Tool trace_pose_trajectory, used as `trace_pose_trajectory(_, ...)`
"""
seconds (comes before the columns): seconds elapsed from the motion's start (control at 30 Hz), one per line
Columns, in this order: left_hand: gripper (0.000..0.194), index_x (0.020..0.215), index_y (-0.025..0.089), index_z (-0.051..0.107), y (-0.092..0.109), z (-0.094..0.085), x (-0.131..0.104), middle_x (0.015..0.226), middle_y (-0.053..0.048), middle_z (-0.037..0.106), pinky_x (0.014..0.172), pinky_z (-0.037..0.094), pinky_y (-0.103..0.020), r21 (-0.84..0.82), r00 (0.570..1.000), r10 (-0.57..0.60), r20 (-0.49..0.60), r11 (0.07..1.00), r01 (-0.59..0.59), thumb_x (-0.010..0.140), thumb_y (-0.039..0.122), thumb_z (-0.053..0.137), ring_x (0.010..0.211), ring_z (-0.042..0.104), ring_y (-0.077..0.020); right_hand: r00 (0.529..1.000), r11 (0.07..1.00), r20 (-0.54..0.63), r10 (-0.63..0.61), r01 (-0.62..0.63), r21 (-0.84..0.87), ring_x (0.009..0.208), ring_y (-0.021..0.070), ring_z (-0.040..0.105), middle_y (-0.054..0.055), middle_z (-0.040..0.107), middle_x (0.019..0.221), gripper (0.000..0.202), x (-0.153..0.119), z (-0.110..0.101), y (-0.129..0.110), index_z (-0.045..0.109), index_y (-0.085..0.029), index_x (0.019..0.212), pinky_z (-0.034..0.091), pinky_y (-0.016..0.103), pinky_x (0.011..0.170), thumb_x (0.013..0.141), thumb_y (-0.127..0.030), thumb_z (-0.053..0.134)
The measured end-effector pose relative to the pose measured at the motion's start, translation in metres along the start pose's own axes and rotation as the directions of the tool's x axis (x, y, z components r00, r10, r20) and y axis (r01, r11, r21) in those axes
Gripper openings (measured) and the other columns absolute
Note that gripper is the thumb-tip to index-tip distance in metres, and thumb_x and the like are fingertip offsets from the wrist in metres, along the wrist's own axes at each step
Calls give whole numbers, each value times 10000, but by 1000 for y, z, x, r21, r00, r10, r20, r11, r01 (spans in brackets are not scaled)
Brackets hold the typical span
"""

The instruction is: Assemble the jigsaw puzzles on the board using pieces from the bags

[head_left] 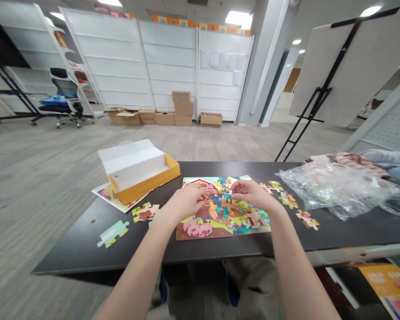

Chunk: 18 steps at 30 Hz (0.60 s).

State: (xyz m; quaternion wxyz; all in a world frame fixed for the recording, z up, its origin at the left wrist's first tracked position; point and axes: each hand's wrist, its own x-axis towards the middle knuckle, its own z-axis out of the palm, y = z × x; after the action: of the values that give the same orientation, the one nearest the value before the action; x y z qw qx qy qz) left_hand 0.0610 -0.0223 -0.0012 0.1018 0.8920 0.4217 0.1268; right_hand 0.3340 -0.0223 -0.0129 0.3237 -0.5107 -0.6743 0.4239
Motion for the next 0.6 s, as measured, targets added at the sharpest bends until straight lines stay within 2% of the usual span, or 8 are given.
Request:
trace_pose_trajectory(0.17, 172, 1014, 234, 725, 1, 3, -2, 1151, -78, 699, 999, 497, -363, -30, 1000, -9, -29, 1000, 8, 888, 259, 612, 1132, 626, -248, 998, 998, 57, -37, 40, -47, 783, 167, 662, 18, 670, 810, 201, 11, 13, -2, 646, -182, 849, 543, 308, 758, 711, -297, 738)
trace_pose_trajectory(0.33, 253, 1112, 229, 691, 10, 5, -2, 1151, -76, 700, 992, 502, -370, -36, 997, 75, -29, 996, -76, 862, 242, 652, 1151, 607, -254, 996, 992, 81, -43, 53, -119, 759, 167, 671, 24, 701, 849, 156, 18, 28, 0, 656, -186, 853, 547, 305, 731, 711, -229, 703)
trace_pose_trajectory(0.47, 349, 1161, 217, 666, 19, 9, 2, 1204, -86, 696, 991, 498, -392, -52, 992, 123, 22, 991, -122, 822, 277, 724, 1160, 605, -275, 994, 989, 102, -51, 64, -134, 736, 170, 679, 18, 706, 796, 148, 19, 30, 2, 656, -186, 861, 554, 309, 728, 721, -210, 695)
trace_pose_trajectory(0.6, 428, 1215, 227, 645, 22, 17, 11, 1243, -84, 687, 1001, 491, -405, -57, 989, 142, 49, 989, -140, 809, 302, 757, 1188, 598, -284, 995, 995, 81, -56, 63, -78, 759, 174, 686, 15, 709, 785, 157, 18, 27, 7, 644, -190, 856, 561, 313, 754, 715, -210, 708)
